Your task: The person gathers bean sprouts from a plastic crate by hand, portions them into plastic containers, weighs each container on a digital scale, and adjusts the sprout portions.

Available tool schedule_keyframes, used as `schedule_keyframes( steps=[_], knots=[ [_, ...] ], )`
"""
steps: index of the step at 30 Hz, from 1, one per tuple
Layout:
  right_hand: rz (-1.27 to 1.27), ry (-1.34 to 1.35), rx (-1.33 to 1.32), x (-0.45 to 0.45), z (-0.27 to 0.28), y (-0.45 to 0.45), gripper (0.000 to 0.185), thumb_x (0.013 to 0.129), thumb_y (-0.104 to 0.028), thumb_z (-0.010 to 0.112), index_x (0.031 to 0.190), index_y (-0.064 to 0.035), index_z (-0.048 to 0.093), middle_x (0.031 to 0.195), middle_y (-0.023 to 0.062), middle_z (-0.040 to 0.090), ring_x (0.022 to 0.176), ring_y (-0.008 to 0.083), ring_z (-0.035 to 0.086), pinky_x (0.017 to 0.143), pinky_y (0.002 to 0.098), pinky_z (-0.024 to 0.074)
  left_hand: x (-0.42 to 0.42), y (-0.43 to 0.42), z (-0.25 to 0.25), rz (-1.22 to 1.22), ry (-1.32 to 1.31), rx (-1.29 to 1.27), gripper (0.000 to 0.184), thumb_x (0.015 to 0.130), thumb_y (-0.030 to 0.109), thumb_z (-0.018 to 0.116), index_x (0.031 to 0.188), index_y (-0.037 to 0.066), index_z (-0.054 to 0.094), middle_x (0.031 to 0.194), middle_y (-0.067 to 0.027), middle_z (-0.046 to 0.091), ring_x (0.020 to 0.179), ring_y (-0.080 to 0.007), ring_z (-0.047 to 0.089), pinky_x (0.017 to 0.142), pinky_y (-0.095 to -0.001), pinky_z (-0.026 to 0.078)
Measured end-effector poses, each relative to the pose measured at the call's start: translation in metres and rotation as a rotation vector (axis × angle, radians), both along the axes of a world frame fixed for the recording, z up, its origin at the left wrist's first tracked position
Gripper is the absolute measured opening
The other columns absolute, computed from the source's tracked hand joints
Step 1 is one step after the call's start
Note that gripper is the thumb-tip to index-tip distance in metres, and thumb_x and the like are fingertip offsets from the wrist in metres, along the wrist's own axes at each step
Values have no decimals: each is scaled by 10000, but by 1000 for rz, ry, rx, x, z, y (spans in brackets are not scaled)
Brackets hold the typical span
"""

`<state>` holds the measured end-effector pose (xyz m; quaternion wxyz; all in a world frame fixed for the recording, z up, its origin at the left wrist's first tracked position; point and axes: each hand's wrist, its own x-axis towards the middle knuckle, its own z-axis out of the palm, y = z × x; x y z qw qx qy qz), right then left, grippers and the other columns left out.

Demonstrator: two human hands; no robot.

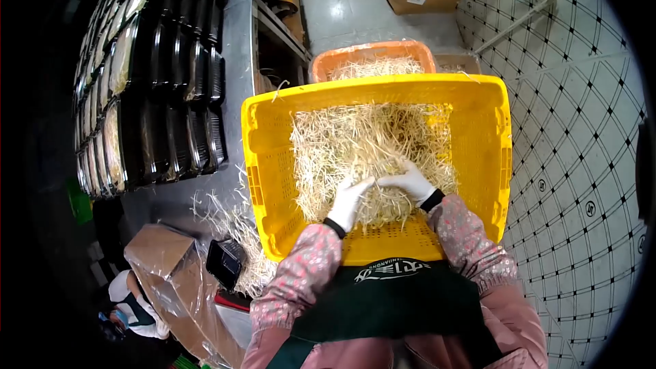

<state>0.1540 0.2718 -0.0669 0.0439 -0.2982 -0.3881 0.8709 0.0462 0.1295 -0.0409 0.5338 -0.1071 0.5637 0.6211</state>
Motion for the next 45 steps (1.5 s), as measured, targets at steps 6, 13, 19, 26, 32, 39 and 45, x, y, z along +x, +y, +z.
schedule_keyframes(
  steps=[6,13,19,26,32,39,45],
  knots=[
    [-66,-207,-46,22,-13,31,722,753,16,743,1387,-16,398,1173,119,612,941,174,654,820,303,544,-33,-44,-26,20,248,74,416,835,-19,668,1235,-2,555,1124,-31,634,965,-116,594,887,-275,462],
    [81,-163,40,31,-52,19,495,842,-121,711,1286,-2,529,1146,72,627,969,140,609,870,272,490,-62,-111,-88,-107,456,-182,416,828,57,728,1209,-32,587,1165,-65,631,1049,-126,566,921,-245,438],
    [134,-342,453,41,-78,31,534,861,-295,687,1297,-22,542,1278,131,573,1192,236,517,1035,351,382,-86,-156,-120,-137,384,-364,477,944,34,517,1402,-10,390,1304,-101,547,1109,-157,543,941,-264,434],
    [-226,-663,609,7,-131,-5,771,799,-425,704,1383,3,440,1352,254,483,1259,351,468,1076,411,355,-62,-106,-150,-89,608,-586,902,779,121,731,1478,-45,186,1443,-239,365,1272,-279,429,1064,-331,344],
    [36,-415,205,-16,-53,-63,593,765,-105,691,1313,-17,483,1245,196,556,1192,256,521,979,362,442,-25,-68,-76,-35,379,-88,642,818,47,719,1386,-2,424,1224,-95,567,1061,-175,542,933,-295,436],
    [-79,-689,463,26,-109,9,757,801,-343,722,1392,2,399,1424,221,408,1312,327,411,1081,419,354,-80,-100,-80,101,231,-485,572,930,105,549,1462,116,340,1465,-131,408,1254,-214,479,960,-403,431],
    [70,-461,595,-27,-49,-60,727,838,-337,648,1442,-65,351,1452,223,356,1348,373,338,1130,449,261,-17,-58,-170,164,331,-214,543,937,150,590,1432,68,382,1423,-136,450,1299,-231,417,1082,-339,318]
  ],
)
